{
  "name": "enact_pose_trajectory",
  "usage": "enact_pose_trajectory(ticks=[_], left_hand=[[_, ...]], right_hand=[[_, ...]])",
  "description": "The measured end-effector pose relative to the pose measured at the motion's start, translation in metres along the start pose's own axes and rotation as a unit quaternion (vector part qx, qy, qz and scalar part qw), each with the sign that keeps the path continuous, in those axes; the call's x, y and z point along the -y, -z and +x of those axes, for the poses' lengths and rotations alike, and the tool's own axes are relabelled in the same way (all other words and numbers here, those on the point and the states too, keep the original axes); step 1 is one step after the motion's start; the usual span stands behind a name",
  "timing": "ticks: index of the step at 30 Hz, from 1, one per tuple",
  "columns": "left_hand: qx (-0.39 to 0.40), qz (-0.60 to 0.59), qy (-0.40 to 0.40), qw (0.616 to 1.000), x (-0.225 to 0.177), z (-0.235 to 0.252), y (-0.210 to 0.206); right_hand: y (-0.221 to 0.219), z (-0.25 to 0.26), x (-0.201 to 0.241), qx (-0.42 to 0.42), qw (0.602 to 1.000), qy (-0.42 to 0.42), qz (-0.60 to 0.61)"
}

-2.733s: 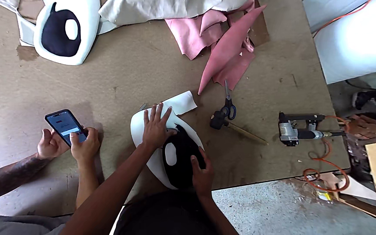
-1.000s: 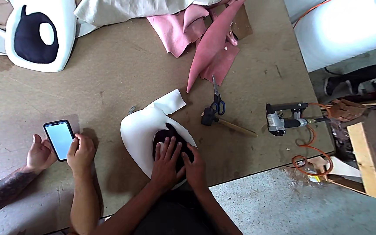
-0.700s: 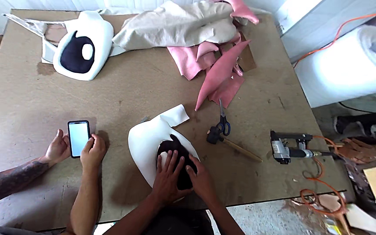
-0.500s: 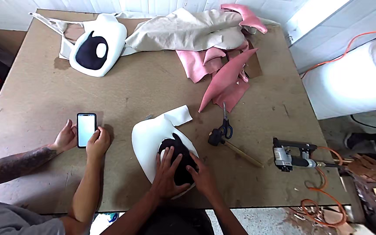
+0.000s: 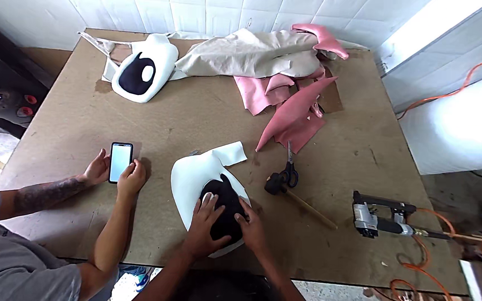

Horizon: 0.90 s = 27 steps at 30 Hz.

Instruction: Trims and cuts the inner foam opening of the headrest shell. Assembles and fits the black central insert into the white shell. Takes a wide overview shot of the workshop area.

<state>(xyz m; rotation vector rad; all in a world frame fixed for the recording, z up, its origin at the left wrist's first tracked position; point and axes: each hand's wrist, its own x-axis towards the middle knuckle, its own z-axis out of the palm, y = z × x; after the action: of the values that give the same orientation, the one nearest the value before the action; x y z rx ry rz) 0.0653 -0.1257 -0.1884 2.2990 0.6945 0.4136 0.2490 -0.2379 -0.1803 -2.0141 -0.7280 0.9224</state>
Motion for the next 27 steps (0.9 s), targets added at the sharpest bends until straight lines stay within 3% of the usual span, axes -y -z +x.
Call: enact_pose_trajectory(ticks=[5, 11, 15, 19, 23, 27], left_hand=[[0.095, 0.163, 0.001, 0.982, -0.002, -0.003, -0.008], [0.109, 0.188, 0.016, 0.976, -0.006, -0.001, -0.011], [0.132, 0.198, 0.035, 0.971, -0.008, 0.004, -0.012], [0.162, 0.198, 0.042, 0.966, -0.012, 0.005, -0.009], [0.155, 0.2, 0.037, 0.967, -0.01, 0.002, -0.01], [0.093, 0.208, 0.07, 0.971, -0.009, -0.006, -0.014]], right_hand=[[-0.003, 0.002, 0.004, 0.012, 0.995, -0.016, -0.095], [0.058, -0.004, 0.052, 0.192, 0.959, -0.085, -0.191], [0.138, -0.02, 0.063, 0.05, 0.979, -0.053, -0.189], [0.197, 0.011, -0.002, -0.101, 0.951, -0.026, -0.291], [0.207, 0.039, -0.075, -0.106, 0.912, -0.019, -0.396], [0.206, 0.018, -0.053, -0.021, 0.936, -0.018, -0.351]])
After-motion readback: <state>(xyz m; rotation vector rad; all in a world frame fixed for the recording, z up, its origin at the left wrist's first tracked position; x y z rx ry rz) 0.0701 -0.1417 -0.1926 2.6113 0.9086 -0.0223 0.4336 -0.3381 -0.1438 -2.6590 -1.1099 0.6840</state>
